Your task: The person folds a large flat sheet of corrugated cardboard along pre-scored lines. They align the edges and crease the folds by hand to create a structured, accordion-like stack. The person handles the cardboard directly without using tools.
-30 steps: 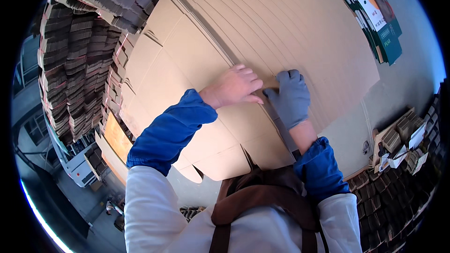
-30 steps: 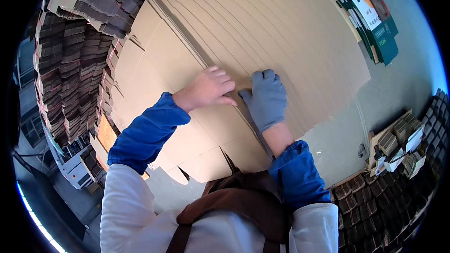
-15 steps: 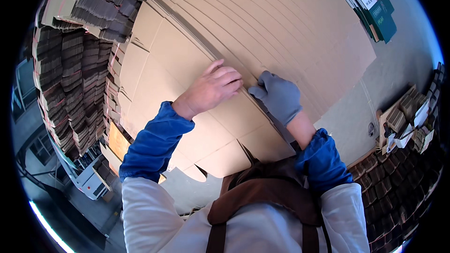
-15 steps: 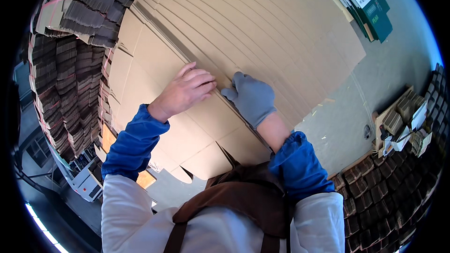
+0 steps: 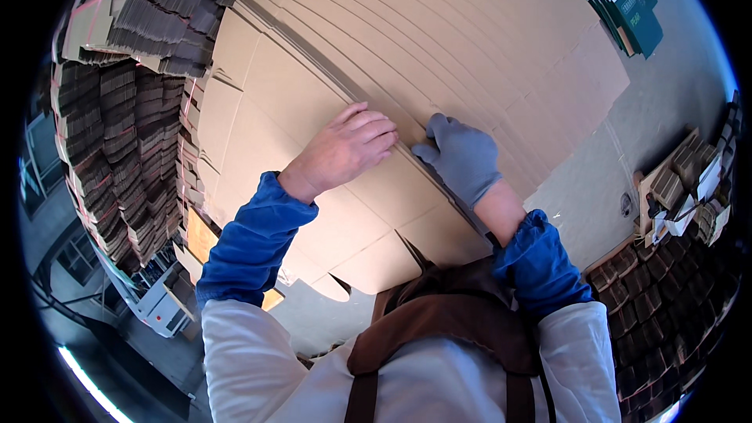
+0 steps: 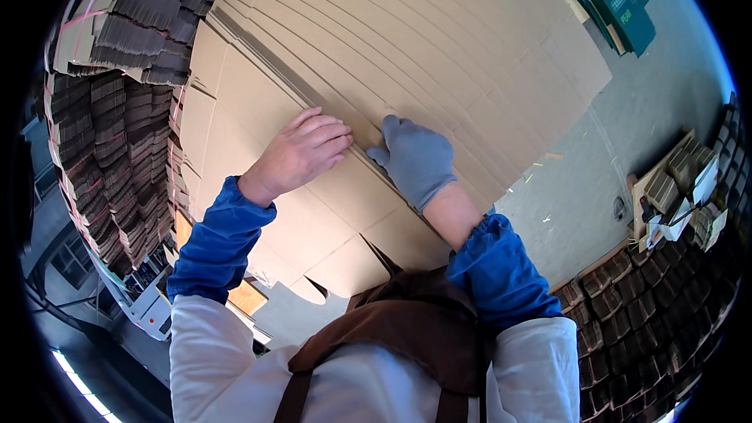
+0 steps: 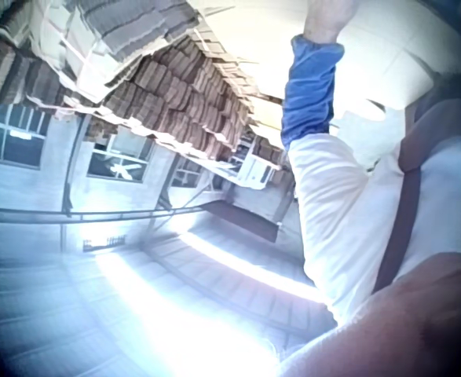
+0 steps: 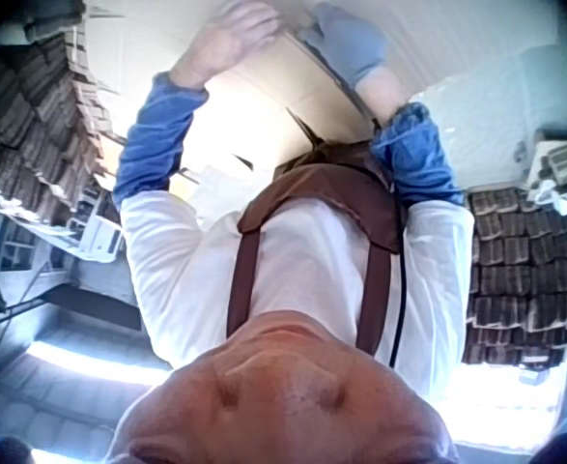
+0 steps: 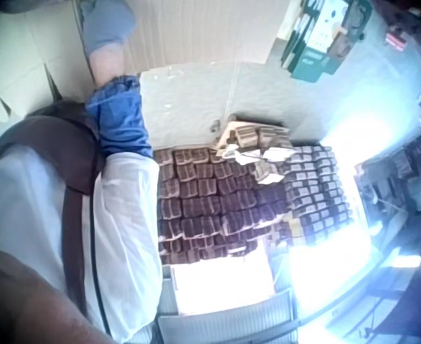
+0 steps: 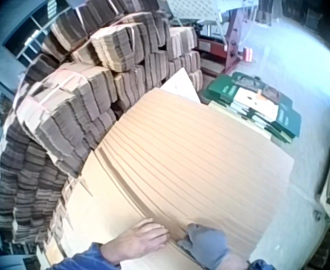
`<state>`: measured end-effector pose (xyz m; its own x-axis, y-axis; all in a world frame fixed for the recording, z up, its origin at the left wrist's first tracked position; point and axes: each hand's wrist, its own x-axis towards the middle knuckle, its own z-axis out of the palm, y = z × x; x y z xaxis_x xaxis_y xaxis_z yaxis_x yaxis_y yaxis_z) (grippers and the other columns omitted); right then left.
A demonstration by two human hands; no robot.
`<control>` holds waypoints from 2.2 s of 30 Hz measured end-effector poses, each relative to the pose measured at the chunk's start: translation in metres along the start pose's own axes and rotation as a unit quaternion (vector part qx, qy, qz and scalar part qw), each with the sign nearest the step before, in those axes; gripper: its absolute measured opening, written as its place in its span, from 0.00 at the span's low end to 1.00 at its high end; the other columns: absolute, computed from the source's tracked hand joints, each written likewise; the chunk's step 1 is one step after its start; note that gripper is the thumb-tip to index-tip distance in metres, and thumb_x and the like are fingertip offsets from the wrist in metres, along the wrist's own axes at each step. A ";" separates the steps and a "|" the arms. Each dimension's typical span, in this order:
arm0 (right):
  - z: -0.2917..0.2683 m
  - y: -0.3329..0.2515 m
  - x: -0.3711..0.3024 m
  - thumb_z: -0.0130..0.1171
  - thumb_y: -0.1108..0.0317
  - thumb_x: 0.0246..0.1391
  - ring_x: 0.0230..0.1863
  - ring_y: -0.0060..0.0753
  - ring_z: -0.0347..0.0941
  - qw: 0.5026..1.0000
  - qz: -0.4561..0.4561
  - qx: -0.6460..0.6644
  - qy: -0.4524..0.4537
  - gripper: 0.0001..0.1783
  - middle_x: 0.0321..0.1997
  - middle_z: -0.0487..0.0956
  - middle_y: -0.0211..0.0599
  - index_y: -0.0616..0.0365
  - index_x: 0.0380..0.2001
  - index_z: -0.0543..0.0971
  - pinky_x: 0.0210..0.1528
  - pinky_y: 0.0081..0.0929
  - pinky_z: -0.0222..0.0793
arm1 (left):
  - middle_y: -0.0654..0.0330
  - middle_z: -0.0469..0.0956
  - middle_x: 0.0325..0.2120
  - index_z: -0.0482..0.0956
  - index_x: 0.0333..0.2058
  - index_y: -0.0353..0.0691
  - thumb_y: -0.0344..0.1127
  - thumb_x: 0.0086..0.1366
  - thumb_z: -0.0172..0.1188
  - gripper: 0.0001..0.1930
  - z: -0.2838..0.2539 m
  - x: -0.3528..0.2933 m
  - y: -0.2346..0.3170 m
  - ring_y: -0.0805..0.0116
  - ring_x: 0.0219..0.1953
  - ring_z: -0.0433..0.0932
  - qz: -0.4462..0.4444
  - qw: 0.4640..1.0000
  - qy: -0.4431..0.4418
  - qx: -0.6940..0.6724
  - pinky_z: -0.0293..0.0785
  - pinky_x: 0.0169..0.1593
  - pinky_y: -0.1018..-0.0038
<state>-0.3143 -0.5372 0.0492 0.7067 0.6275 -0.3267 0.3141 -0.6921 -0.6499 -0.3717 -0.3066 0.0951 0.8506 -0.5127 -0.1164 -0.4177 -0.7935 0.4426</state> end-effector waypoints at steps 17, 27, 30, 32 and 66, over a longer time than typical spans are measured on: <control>0.007 0.000 0.000 0.65 0.48 0.56 0.32 0.47 0.82 1.000 -0.007 -0.023 0.019 0.21 0.33 0.82 0.40 0.54 0.36 0.76 0.28 0.43 0.75 | 0.63 0.76 0.42 0.81 0.43 0.43 0.36 0.58 0.68 0.14 -0.001 0.002 0.001 0.62 0.52 0.73 -0.030 0.998 -0.043 0.023 0.68 0.60 0.64; 0.008 -0.001 0.000 0.66 0.46 0.54 0.30 0.43 0.82 0.999 -0.009 -0.041 0.032 0.22 0.32 0.82 0.39 0.53 0.35 0.76 0.27 0.41 0.75 | 0.63 0.74 0.41 0.80 0.40 0.43 0.37 0.58 0.68 0.12 -0.005 0.004 -0.001 0.62 0.50 0.73 -0.024 0.999 -0.025 0.007 0.69 0.58 0.65; 0.009 -0.002 0.000 0.66 0.45 0.53 0.29 0.42 0.82 0.998 -0.013 -0.037 0.039 0.22 0.32 0.82 0.38 0.53 0.35 0.76 0.26 0.40 0.75 | 0.63 0.74 0.40 0.79 0.39 0.43 0.38 0.57 0.69 0.13 -0.007 0.008 0.001 0.62 0.50 0.73 -0.036 0.999 -0.038 -0.003 0.69 0.57 0.65; 0.009 -0.005 0.000 0.67 0.45 0.52 0.29 0.42 0.82 0.998 -0.008 -0.034 0.043 0.22 0.31 0.82 0.38 0.53 0.35 0.76 0.26 0.40 0.75 | 0.63 0.74 0.40 0.79 0.38 0.43 0.39 0.56 0.70 0.14 -0.008 0.010 0.001 0.62 0.49 0.72 -0.036 0.999 -0.032 -0.013 0.69 0.57 0.65; 0.020 -0.027 -0.019 0.56 0.56 0.61 0.30 0.53 0.80 0.995 -0.068 0.053 -0.053 0.11 0.30 0.83 0.42 0.50 0.30 0.78 0.32 0.48 0.75 | 0.63 0.69 0.29 0.71 0.31 0.45 0.50 0.61 0.67 0.18 0.023 -0.022 -0.007 0.62 0.39 0.72 -0.034 0.998 0.004 -0.046 0.65 0.57 0.62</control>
<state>-0.3488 -0.5234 0.0590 0.5904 0.7503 -0.2974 0.3296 -0.5605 -0.7598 -0.3952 -0.2974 0.0746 0.8790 -0.4554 -0.1413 -0.3280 -0.7925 0.5141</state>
